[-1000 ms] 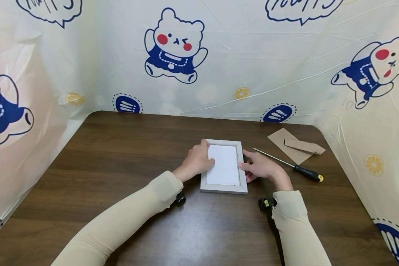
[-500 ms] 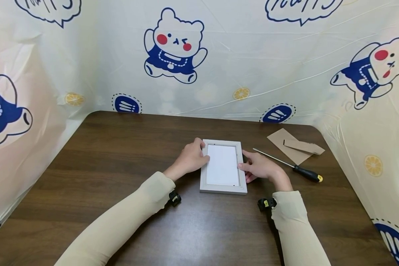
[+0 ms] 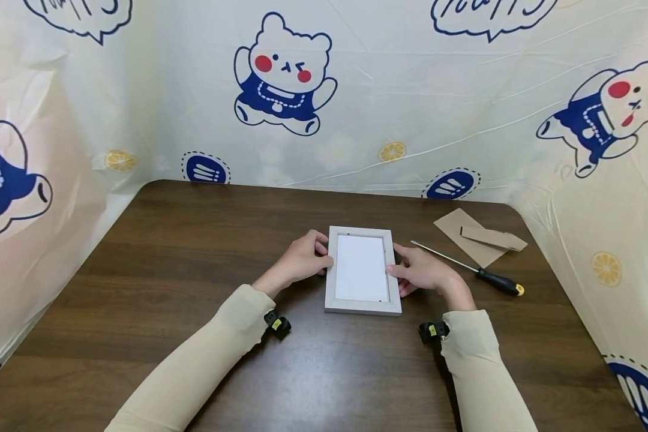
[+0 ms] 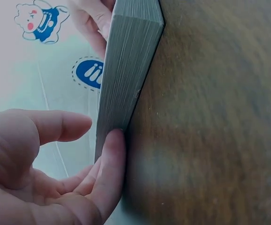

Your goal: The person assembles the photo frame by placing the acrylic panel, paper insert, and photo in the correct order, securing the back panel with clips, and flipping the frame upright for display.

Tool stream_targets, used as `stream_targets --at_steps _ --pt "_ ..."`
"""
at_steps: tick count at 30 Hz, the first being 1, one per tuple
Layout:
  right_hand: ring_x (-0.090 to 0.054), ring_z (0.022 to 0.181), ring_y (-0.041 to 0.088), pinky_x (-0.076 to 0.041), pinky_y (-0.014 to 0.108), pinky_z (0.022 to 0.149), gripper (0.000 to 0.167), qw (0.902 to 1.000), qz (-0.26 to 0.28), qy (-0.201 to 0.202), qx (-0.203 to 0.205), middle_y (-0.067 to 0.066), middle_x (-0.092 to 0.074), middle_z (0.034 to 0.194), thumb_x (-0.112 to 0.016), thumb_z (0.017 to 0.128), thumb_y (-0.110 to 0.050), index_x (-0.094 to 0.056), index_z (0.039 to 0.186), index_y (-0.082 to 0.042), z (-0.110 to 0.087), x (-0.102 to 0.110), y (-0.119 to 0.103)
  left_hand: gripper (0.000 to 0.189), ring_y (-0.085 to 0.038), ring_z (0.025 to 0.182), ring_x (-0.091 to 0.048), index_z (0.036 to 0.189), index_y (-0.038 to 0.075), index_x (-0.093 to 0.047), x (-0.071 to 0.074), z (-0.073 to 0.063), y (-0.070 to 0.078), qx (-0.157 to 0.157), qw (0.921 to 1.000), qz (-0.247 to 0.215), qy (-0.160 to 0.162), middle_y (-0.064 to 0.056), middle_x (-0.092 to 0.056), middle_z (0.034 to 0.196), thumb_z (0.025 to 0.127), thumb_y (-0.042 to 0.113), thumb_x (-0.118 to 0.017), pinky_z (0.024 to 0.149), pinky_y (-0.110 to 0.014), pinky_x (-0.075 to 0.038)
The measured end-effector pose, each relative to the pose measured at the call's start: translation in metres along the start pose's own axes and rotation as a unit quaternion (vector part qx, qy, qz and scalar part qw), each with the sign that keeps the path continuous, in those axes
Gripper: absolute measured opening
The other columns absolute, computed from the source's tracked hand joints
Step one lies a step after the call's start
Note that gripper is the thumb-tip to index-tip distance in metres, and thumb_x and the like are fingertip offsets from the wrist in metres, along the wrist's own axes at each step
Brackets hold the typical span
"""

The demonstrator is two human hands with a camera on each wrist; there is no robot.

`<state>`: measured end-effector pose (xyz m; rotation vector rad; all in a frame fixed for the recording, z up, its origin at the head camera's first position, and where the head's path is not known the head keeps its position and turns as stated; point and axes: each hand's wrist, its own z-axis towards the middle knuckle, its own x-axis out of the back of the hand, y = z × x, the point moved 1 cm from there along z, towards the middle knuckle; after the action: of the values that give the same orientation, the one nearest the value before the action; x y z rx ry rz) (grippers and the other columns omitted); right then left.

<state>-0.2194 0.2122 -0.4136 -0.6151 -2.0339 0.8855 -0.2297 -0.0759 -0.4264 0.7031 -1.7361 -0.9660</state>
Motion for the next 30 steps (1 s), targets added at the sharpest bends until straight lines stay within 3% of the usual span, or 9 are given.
stream_targets --at_steps 18,30 --pt "-0.069 0.072 0.021 -0.063 0.036 0.070 0.076 0.9999 -0.016 0.004 -0.005 0.019 -0.061 0.097 -0.062 0.109 -0.020 -0.018 0.168 0.000 0.0006 -0.0017 -0.0016 0.058 -0.025 0.088 -0.069 0.150 -0.002 -0.046 0.0015 0.0009 -0.0023 0.003 0.9992 -0.038 -0.014 -0.019 -0.057 0.128 0.097 0.004 -0.068 0.077 -0.034 -0.062" --pt "-0.069 0.071 0.021 -0.064 0.038 0.070 0.076 0.9999 -0.008 0.005 -0.002 0.019 -0.061 0.097 -0.061 0.110 -0.018 -0.016 0.169 0.000 0.0010 -0.0011 -0.0005 0.062 -0.023 0.086 -0.071 0.151 0.001 -0.047 -0.0010 0.0005 -0.0045 0.019 0.9995 -0.023 -0.012 -0.017 -0.058 0.129 0.096 0.008 -0.073 0.080 -0.034 -0.060"
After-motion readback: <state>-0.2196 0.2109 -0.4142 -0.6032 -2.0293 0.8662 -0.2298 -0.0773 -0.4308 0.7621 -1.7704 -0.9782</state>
